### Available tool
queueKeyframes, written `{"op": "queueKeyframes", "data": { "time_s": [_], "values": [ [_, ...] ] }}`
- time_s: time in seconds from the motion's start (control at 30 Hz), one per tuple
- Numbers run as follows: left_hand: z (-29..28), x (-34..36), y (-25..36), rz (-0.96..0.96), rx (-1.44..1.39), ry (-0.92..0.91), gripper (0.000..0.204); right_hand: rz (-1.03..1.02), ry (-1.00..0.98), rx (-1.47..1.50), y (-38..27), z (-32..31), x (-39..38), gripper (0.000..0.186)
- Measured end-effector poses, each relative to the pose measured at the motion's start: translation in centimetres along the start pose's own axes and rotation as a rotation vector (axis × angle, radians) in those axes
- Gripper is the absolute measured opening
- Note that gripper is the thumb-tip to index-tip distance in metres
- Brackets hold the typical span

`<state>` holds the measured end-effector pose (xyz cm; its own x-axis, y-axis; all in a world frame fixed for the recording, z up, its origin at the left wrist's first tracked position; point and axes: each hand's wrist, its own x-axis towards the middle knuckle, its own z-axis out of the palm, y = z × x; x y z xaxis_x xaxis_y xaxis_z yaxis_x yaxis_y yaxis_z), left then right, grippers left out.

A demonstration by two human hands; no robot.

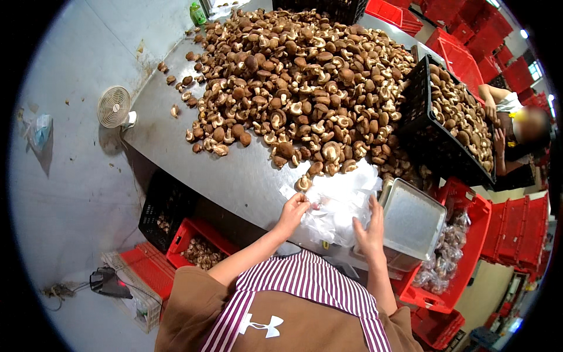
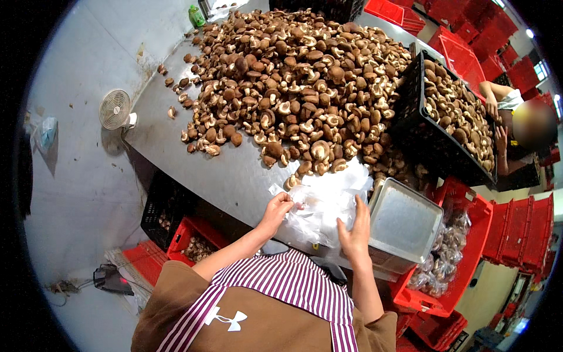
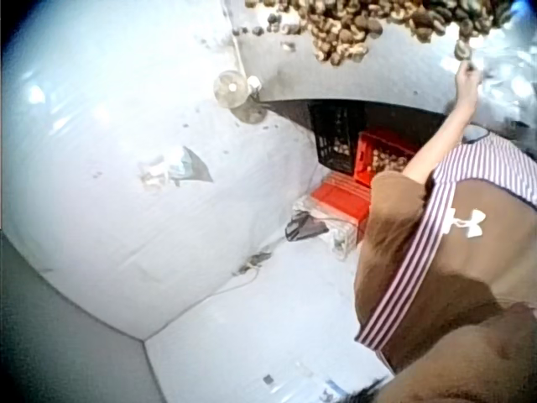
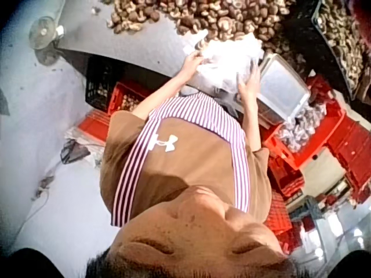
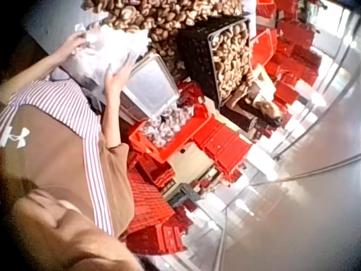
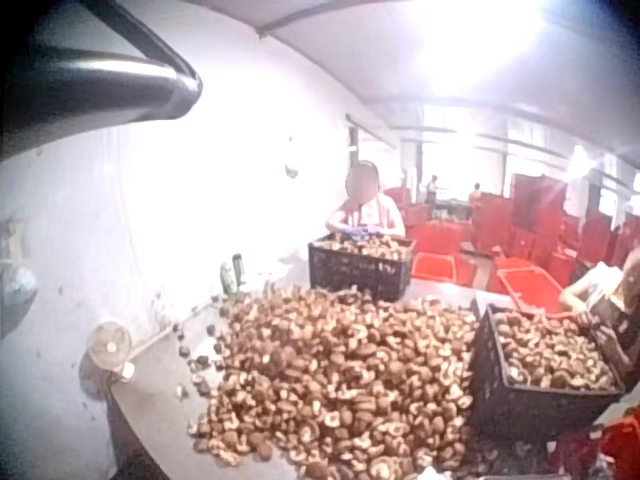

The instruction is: The person picks shiitake mushrooms from a large pile on a metal table and places them into a plastic bag. They weigh the bag on a digital scale, adjust the quantity by adding or removing mushrooms, and then place the bag into a red crate. The process is repeated multiple times throughout the video.

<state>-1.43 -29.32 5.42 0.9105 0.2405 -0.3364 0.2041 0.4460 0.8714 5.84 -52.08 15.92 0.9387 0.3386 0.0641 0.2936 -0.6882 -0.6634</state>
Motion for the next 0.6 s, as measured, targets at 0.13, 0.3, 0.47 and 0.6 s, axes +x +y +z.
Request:
{"op": "queueKeyframes", "data": {
  "time_s": [0.13, 0.3, 0.47, 0.6],
  "values": [
    [2.9, -2.7, 4.6, 0.018, 0.030, -0.118, 0.006, -0.218, -0.037, -0.270, -5.4, 0.6, 2.3, 0.087],
    [1.3, -4.2, 7.3, 0.216, 0.363, 0.018, 0.014, -0.221, 0.029, -0.193, -1.8, 4.1, 4.3, 0.032],
    [-1.6, -4.9, 9.4, 0.390, 1.039, -0.070, 0.024, -0.029, 0.010, 0.026, 0.3, 3.8, 2.6, 0.032],
    [-4.5, -5.0, 6.3, 0.279, 1.055, 0.217, 0.023, -0.056, -0.007, 0.107, 0.7, 4.6, 0.4, 0.034]
  ]
}}
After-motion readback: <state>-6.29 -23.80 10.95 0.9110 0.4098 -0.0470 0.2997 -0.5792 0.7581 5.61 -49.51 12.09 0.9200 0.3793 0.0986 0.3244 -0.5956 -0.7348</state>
